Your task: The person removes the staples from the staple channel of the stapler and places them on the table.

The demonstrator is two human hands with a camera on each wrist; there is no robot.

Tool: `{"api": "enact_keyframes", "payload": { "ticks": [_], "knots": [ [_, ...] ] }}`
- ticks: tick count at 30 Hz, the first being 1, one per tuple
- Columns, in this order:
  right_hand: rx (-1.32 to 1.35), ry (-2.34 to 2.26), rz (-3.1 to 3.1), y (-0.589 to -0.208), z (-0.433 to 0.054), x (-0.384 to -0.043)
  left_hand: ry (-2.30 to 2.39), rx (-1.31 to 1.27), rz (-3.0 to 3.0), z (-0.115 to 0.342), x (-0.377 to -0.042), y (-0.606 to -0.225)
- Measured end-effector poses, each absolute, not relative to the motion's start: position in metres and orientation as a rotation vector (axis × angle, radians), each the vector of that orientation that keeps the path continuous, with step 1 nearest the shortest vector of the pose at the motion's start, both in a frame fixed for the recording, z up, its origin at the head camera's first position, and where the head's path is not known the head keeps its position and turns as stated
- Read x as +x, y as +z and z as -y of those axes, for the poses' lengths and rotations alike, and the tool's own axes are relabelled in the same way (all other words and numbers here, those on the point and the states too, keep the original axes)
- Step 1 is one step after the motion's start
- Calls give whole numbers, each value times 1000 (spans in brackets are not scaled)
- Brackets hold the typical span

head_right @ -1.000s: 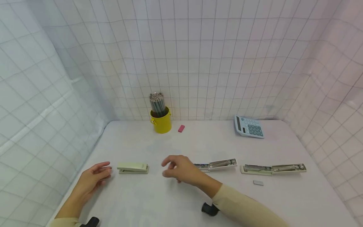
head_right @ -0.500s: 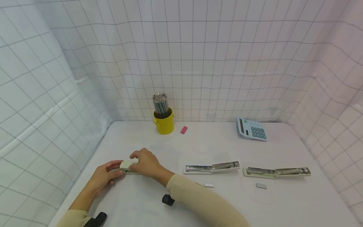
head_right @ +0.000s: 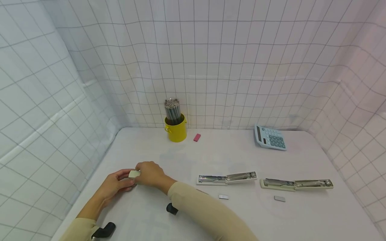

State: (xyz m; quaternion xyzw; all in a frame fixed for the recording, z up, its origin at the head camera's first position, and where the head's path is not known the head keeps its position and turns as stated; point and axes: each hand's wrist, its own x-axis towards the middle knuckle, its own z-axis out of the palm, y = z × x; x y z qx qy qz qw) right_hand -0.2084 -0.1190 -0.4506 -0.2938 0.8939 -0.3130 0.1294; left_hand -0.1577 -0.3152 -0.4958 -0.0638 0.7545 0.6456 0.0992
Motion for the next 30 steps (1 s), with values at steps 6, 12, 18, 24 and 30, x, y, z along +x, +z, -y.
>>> {"api": "enact_keyframes", "payload": {
  "ticks": [6,12,18,24,30],
  "knots": [
    [-808,-843,-2620,-449,127,-208,1965,-147,-2167,315,-158,-497],
    [-753,-813,-2639,-446,133,-208,1978,-154,-2149,316,-159,-499],
    [-742,-753,-2669,-446,137,-207,1989,-191,-2168,315,-160,-500],
    [-777,-718,-2727,-449,137,-207,1995,-210,-2175,313,-161,-501],
    [-781,-749,-2737,-453,134,-207,1975,-253,-2190,311,-162,-502]
  ]
}}
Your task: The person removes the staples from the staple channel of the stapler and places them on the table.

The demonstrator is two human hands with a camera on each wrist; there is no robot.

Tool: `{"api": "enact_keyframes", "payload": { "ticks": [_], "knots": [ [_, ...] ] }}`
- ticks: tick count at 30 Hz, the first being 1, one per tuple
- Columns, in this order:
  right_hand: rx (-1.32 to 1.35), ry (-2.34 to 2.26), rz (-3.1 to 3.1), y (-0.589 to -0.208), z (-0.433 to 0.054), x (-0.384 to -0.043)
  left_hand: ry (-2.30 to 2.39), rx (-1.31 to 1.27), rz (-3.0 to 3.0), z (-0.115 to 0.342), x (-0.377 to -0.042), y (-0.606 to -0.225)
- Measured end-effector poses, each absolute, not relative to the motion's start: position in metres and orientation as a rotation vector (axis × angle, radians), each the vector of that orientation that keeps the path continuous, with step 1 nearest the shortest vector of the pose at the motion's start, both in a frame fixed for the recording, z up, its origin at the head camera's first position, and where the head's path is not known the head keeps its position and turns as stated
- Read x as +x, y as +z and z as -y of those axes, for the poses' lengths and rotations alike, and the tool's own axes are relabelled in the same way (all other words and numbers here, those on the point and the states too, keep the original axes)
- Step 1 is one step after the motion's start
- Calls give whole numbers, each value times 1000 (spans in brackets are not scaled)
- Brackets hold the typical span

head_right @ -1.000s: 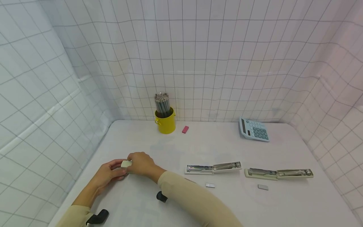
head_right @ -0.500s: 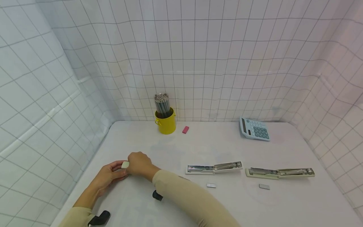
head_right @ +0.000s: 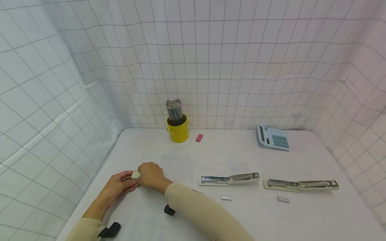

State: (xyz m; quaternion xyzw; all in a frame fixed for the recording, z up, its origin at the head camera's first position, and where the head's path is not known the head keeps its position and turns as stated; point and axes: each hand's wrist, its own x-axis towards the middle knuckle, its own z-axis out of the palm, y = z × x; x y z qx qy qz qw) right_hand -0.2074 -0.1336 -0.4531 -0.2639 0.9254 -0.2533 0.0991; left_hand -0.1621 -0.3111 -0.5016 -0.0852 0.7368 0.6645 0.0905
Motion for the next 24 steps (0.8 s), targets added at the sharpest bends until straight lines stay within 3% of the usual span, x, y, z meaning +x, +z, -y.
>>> {"api": "enact_keyframes", "payload": {
  "ticks": [24],
  "knots": [
    [-776,-938,-2750,-464,128,-204,1966,-252,-2186,311,-163,-502]
  ]
}}
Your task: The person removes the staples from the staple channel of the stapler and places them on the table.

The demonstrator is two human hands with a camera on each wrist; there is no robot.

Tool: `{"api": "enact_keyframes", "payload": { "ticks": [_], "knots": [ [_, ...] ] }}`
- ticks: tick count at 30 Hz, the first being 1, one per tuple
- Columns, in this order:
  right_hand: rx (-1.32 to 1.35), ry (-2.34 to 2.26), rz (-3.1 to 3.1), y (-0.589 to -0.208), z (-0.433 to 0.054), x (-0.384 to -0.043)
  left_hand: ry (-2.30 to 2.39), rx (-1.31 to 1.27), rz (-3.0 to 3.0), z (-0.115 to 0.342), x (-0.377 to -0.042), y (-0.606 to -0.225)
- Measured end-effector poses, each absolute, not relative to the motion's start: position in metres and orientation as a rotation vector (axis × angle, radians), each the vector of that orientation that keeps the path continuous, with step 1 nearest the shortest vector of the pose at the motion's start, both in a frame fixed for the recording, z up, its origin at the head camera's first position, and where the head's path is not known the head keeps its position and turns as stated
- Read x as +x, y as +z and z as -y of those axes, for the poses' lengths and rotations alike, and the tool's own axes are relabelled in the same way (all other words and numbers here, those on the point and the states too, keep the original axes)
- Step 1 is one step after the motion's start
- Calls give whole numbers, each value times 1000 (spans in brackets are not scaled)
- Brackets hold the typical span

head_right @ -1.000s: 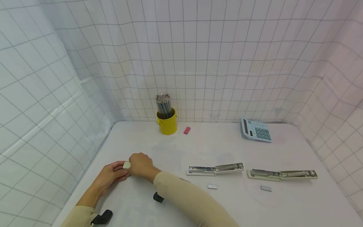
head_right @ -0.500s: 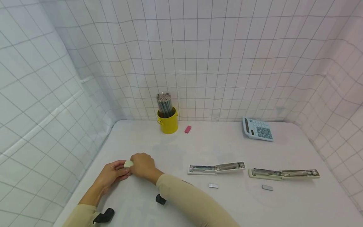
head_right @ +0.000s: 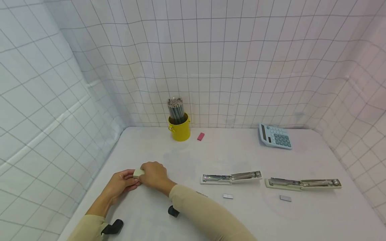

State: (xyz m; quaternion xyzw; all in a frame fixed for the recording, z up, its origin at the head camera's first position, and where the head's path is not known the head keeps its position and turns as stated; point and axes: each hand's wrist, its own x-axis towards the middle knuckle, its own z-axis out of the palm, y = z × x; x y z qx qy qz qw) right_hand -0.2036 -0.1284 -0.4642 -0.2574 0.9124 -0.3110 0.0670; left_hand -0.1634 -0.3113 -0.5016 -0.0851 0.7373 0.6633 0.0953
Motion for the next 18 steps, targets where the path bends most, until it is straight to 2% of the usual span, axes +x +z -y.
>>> {"api": "enact_keyframes", "payload": {
  "ticks": [18],
  "knots": [
    [-856,-641,-2795,-453,141,-207,1983,-237,-2204,314,-163,-506]
  ]
}}
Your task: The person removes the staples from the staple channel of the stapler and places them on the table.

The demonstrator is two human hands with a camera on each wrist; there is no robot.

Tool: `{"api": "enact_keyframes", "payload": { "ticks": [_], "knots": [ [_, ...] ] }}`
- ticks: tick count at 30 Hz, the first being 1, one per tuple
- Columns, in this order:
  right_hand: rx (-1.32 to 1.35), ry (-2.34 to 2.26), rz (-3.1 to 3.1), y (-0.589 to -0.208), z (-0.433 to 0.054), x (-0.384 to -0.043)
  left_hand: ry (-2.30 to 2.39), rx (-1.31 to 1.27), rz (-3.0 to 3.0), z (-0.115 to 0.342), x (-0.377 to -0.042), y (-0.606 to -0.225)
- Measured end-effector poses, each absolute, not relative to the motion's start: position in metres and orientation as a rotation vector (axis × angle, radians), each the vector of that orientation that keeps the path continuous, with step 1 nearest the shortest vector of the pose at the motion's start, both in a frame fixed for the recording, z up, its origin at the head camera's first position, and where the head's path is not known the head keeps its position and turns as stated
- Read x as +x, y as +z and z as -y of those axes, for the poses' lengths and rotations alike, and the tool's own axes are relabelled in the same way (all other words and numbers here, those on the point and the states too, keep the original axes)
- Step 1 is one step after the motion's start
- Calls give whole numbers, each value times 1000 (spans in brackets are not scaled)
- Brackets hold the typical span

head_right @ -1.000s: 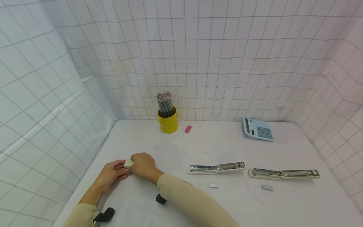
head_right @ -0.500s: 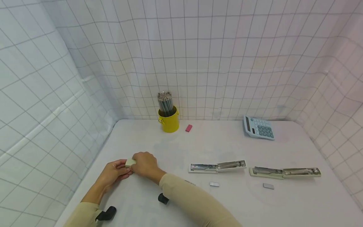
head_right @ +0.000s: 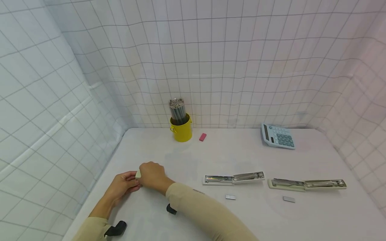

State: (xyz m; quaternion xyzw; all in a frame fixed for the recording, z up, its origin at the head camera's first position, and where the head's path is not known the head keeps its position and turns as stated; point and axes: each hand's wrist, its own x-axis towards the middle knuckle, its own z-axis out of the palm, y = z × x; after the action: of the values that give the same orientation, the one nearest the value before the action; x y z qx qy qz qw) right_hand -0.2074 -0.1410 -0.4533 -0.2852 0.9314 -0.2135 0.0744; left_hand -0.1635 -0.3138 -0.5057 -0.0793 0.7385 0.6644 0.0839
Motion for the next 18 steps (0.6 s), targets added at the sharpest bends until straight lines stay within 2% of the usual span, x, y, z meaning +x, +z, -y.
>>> {"api": "enact_keyframes", "payload": {
  "ticks": [18],
  "knots": [
    [-848,-859,-2851,-468,134,-204,1957,-253,-2215,311,-163,-505]
  ]
}}
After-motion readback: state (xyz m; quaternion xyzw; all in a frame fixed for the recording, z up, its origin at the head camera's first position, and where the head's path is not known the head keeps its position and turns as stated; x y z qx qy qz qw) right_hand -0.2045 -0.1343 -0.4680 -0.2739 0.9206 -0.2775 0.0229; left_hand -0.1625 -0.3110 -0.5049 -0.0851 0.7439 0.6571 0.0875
